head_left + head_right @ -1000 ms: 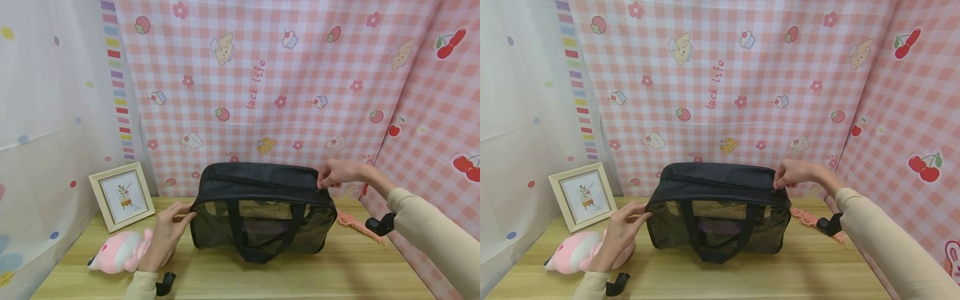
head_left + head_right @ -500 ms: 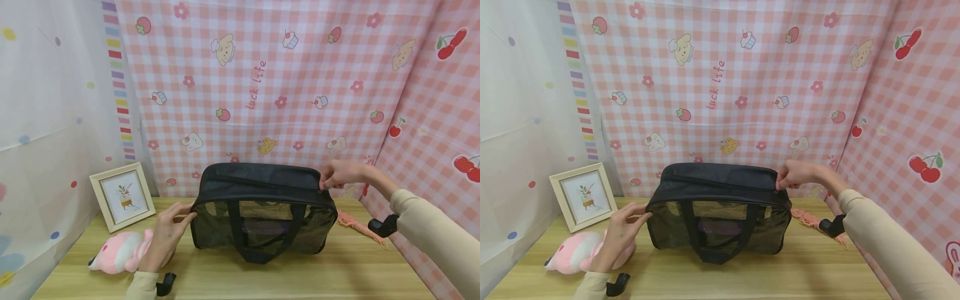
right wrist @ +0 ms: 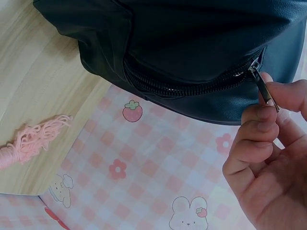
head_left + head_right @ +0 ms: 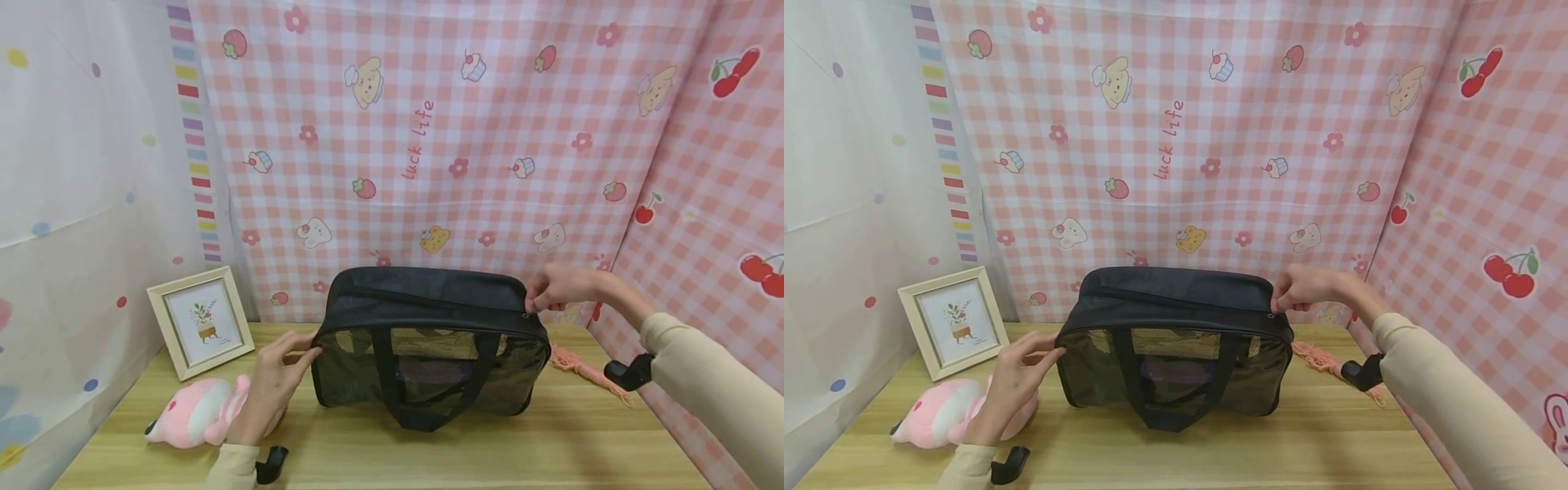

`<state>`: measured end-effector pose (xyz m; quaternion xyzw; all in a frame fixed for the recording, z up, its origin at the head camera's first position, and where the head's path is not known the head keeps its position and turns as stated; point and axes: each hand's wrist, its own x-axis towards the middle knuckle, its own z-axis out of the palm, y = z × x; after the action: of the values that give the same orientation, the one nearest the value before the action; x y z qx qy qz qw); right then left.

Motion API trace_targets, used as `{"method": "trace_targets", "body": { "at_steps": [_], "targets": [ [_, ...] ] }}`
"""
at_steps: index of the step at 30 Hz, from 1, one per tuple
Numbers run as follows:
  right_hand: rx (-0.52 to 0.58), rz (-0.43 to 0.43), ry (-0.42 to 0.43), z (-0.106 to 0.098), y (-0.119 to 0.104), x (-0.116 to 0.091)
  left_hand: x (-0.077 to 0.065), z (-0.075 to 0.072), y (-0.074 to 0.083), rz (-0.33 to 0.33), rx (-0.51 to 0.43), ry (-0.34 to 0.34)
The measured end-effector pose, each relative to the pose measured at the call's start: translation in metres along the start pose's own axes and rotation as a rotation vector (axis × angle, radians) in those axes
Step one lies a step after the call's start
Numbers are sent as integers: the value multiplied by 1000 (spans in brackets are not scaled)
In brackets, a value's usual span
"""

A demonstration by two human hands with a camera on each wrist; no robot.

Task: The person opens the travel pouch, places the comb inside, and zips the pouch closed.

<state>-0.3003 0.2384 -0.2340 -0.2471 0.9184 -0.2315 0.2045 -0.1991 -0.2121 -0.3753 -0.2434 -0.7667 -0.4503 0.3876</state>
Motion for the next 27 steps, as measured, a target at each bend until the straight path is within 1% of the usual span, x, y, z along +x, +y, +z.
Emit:
{"method": "trace_targets", "body": {
  "at_steps": [5, 8, 11, 15, 19, 23, 27],
  "targets": [
    [27, 1, -14, 1, 3, -1, -1, 2, -3, -5, -1, -1],
    [49, -7, -28, 1, 6, -2, -1, 5, -12, 13, -19, -2],
    [40, -25, -33, 1, 10, -4, -3, 8, -25, 23, -39, -12],
    [50, -20, -40, 2, 15, -6, -5, 9, -36, -11, -43, -22],
    [89, 7, -46, 4, 17, -7, -6, 8, -36, -37, -32, -19],
    [69, -5, -37, 7, 18, -5, -6, 7, -34, -28, -16, -8],
    [77, -30, -39, 10, 20, -3, -5, 6, -24, -14, -7, 7]
  ]
}}
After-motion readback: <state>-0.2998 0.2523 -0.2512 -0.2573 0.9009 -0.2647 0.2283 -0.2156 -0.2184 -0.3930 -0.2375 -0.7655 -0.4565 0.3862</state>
